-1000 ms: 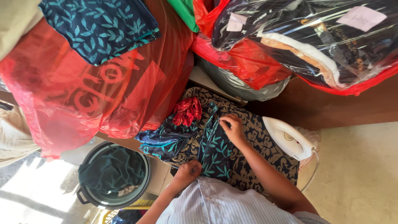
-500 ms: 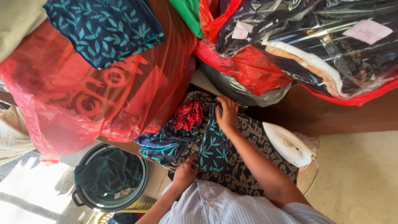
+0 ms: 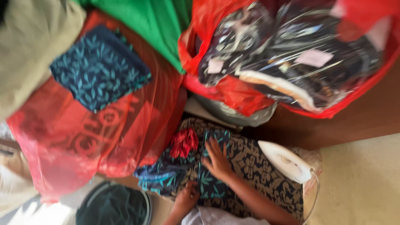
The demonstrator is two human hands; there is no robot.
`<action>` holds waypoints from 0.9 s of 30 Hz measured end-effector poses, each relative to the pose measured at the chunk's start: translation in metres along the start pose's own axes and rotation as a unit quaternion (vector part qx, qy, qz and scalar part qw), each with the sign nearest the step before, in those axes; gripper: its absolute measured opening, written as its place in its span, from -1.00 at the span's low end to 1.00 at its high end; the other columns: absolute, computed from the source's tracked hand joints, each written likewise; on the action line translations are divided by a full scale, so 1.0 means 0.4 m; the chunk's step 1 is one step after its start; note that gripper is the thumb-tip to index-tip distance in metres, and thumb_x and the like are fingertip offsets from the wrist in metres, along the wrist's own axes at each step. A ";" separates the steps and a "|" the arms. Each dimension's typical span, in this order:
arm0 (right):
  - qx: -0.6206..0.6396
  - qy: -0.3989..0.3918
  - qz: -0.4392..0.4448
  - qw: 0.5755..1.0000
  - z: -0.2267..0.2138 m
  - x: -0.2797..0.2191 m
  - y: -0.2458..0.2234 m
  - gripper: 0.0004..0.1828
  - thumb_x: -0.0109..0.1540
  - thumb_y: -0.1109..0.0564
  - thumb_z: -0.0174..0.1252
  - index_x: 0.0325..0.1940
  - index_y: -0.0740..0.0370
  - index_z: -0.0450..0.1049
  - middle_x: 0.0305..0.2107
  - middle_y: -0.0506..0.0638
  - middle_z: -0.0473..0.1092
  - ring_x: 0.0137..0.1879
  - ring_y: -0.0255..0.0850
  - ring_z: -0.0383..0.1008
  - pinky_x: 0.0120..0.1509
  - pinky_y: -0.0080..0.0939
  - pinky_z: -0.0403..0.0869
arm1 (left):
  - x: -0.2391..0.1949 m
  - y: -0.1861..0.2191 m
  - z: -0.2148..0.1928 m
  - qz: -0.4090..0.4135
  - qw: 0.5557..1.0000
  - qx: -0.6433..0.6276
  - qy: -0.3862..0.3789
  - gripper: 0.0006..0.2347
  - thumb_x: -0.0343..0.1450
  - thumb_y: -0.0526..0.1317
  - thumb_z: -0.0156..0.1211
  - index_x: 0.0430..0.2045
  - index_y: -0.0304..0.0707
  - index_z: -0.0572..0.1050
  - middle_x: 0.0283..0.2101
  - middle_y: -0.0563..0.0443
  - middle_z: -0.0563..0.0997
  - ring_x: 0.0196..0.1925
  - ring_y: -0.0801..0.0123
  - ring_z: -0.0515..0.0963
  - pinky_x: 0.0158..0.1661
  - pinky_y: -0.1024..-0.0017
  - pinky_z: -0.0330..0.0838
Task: The person irons several pieces of patterned fabric on a small ironing board. They smooth the fabric with their hands, use a white electric iron to press the material, and then fold the items before placing them on a nearby pile of red plastic bags.
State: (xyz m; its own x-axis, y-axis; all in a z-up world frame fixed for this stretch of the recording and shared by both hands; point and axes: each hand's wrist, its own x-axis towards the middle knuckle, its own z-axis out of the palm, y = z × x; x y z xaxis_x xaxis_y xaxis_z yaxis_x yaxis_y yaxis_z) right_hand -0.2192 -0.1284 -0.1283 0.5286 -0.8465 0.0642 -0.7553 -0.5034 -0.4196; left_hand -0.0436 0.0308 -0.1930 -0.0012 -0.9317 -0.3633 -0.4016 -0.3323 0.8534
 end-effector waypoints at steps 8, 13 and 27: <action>0.234 -0.099 -0.057 0.965 -0.126 -0.221 -0.124 -0.22 0.24 -0.05 0.24 0.44 0.37 0.20 0.39 0.31 0.09 0.43 0.20 0.15 0.38 0.23 0.23 | 0.037 0.104 -0.064 0.134 0.979 -0.154 -0.026 -0.61 0.34 -0.42 0.26 0.08 -0.25 0.44 -0.44 -0.04 0.60 -0.38 0.38 0.58 -0.33 0.42 0.47; 0.314 -0.109 0.180 0.926 -0.106 -0.230 -0.108 -0.67 0.35 0.02 0.02 0.06 0.23 0.54 -0.34 0.13 0.54 -0.31 0.01 0.50 -0.18 0.00 0.49 | -0.026 0.410 -0.173 0.358 0.928 0.000 0.103 -0.56 0.30 -0.31 0.37 0.06 -0.29 0.39 0.00 -0.20 0.61 0.02 0.07 0.58 -0.01 0.26 0.48; 0.659 0.080 0.319 0.677 -0.462 -0.296 -0.061 -0.65 0.25 -0.06 0.07 -0.21 0.29 0.53 -0.47 0.08 0.56 -0.37 -0.10 0.63 -0.24 -0.13 0.61 | -0.021 0.388 -0.247 0.280 0.959 0.032 0.032 -0.77 0.26 -0.27 0.43 -0.28 -0.37 0.61 -0.19 -0.17 0.69 -0.08 0.07 0.65 -0.03 0.29 0.49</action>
